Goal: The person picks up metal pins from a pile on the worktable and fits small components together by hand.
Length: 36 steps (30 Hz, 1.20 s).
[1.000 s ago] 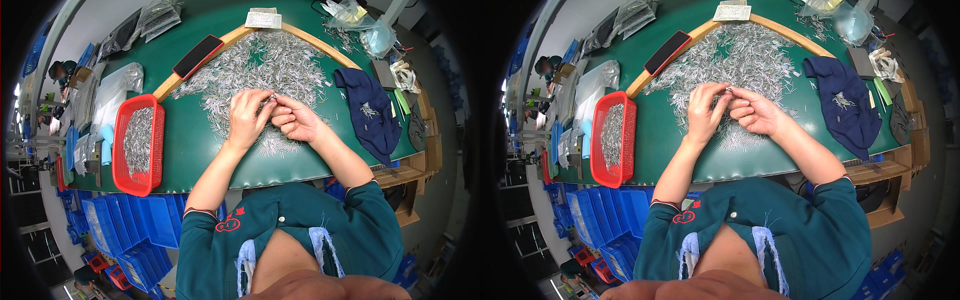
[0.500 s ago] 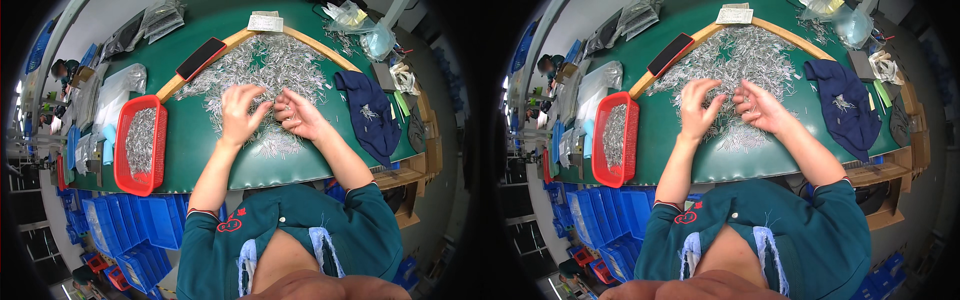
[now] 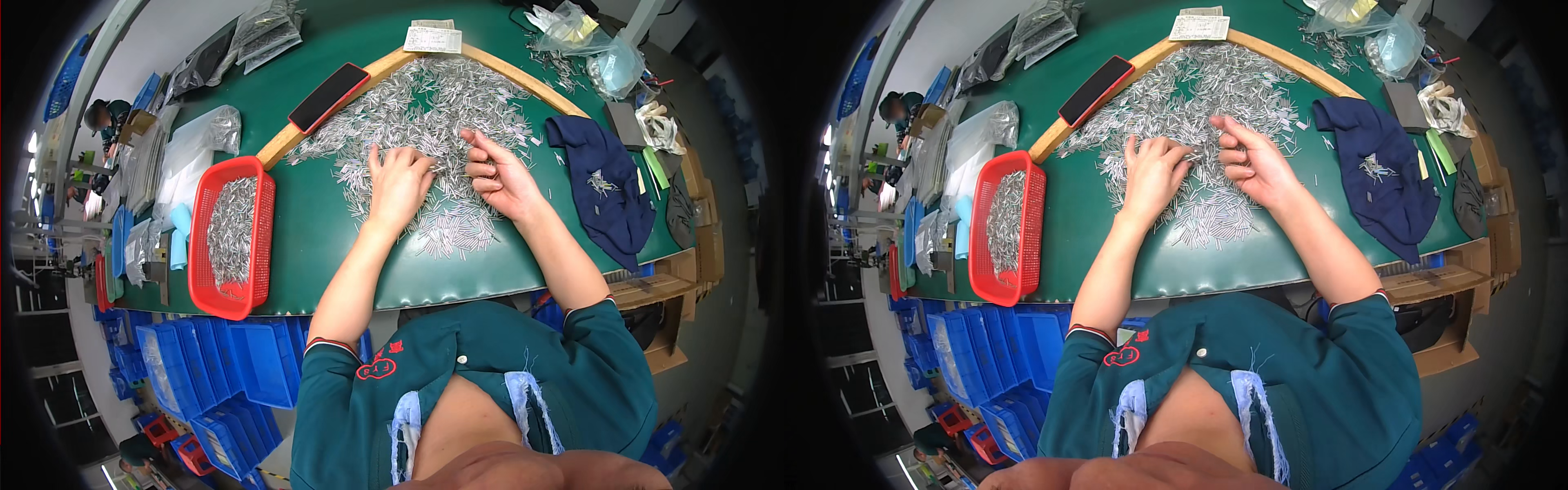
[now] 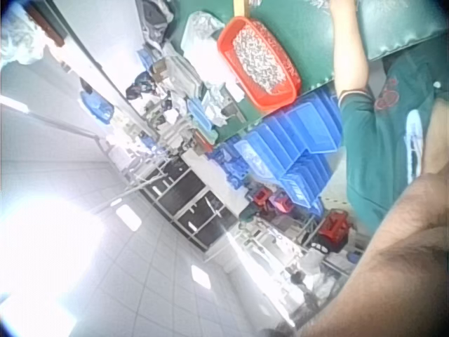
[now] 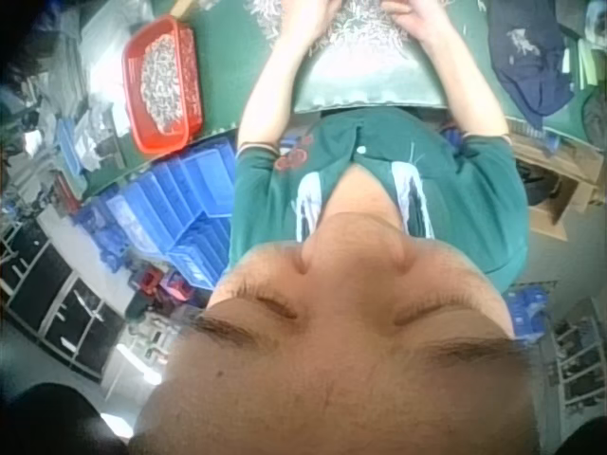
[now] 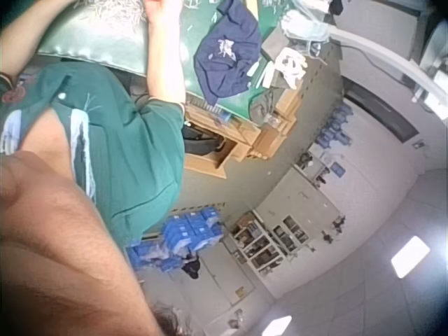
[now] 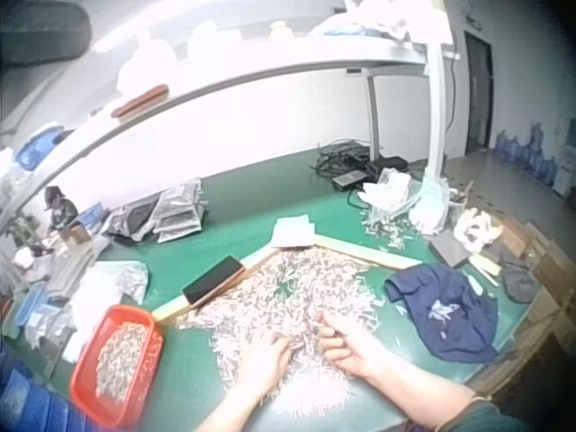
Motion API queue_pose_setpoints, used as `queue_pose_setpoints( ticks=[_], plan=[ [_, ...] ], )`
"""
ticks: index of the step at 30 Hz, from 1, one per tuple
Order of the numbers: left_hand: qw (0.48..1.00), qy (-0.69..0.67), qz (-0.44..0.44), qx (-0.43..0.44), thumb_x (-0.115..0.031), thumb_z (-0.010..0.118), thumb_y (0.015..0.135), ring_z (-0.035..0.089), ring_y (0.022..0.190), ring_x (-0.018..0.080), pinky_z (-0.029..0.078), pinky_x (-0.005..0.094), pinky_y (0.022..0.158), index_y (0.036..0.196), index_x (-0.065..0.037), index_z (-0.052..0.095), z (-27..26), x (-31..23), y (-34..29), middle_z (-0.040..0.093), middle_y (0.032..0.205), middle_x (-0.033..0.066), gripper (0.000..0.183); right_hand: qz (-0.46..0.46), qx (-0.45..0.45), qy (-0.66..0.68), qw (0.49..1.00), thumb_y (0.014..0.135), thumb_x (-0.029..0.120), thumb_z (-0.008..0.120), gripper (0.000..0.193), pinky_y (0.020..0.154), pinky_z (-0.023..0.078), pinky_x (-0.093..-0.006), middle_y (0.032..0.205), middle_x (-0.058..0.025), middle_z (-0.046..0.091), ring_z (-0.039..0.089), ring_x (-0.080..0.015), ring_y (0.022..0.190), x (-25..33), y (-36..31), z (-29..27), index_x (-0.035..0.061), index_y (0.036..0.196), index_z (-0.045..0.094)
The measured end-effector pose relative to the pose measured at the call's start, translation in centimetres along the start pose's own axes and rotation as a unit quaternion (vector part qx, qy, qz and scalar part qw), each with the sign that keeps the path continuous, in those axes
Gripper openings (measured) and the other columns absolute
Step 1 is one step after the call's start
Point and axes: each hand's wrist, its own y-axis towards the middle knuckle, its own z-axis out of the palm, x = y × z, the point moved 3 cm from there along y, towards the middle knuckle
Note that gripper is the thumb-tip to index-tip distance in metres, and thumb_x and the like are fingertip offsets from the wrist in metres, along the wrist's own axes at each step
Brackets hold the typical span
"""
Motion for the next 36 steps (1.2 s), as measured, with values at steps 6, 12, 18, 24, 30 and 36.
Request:
queue_pose_setpoints(
  ticks=[6,12,18,24,30,36],
  plan=[
    [0.990,-0.107,-0.037,-0.088,-0.016,0.059,0.078,0.053,0.091,0.0181,0.023,0.0452,0.097,0.092,-0.015,0.062,-1.3,1.1,0.1,0.059,0.091,0.0004,0.014,0.004,0.011,-0.150,0.989,0.088,0.022,0.049,0.022,0.035,0.017,-0.0131,0.058,0.0097,0.030,0.025,0.0019,0.045,-0.7,-0.6,0.6,0.0046,0.100,0.052],
    [0.971,-0.215,-0.020,-0.100,-0.015,0.058,0.077,0.055,0.088,0.0182,0.024,0.0459,0.097,0.092,-0.015,0.061,-1.8,0.1,0.1,0.060,0.089,0.0009,0.015,-0.040,-0.043,-0.333,0.941,0.083,0.025,0.057,0.019,0.038,0.014,-0.0159,0.055,0.0115,0.031,0.020,0.0015,0.044,-1.6,-0.4,0.6,0.0074,0.092,0.057],
    [0.980,-0.172,0.010,-0.101,-0.013,0.059,0.076,0.055,0.088,0.0182,0.025,0.0457,0.096,0.095,-0.014,0.060,-1.6,-0.7,-0.1,0.060,0.087,0.0013,0.018,-0.114,-0.045,-0.347,0.930,0.081,0.023,0.061,0.022,0.057,0.036,-0.0160,0.072,0.0031,0.054,0.046,-0.0016,0.064,-1.5,-0.7,1.2,0.0029,0.089,0.059],
    [0.982,-0.157,0.006,-0.102,-0.012,0.059,0.076,0.055,0.087,0.0177,0.026,0.0453,0.095,0.095,-0.014,0.060,-1.6,-0.8,-0.1,0.060,0.086,0.0010,0.020,-0.124,-0.061,-0.351,0.926,0.081,0.019,0.060,0.021,0.069,0.038,-0.0173,0.081,-0.0007,0.058,0.049,-0.0040,0.076,-1.5,-0.6,0.9,0.0005,0.090,0.059],
    [0.987,-0.127,0.022,-0.093,-0.011,0.058,0.076,0.055,0.087,0.0176,0.027,0.0445,0.095,0.098,-0.014,0.059,-1.3,-1.4,-0.1,0.059,0.087,0.0013,0.023,-0.184,-0.020,-0.355,0.917,0.081,0.019,0.060,0.021,0.069,0.039,-0.0181,0.080,-0.0006,0.058,0.049,-0.0045,0.076,-1.9,0.3,-0.4,-0.0002,0.089,0.059],
    [0.986,-0.129,0.023,-0.102,-0.009,0.057,0.076,0.055,0.087,0.0181,0.028,0.0444,0.094,0.101,-0.013,0.058,-1.4,-1.2,-0.3,0.059,0.089,0.0020,0.025,-0.128,-0.044,-0.356,0.925,0.080,0.016,0.062,0.019,0.070,0.040,-0.0185,0.081,-0.0020,0.059,0.052,-0.0058,0.078,-1.6,-0.1,0.6,-0.0002,0.090,0.059]
  ],
)
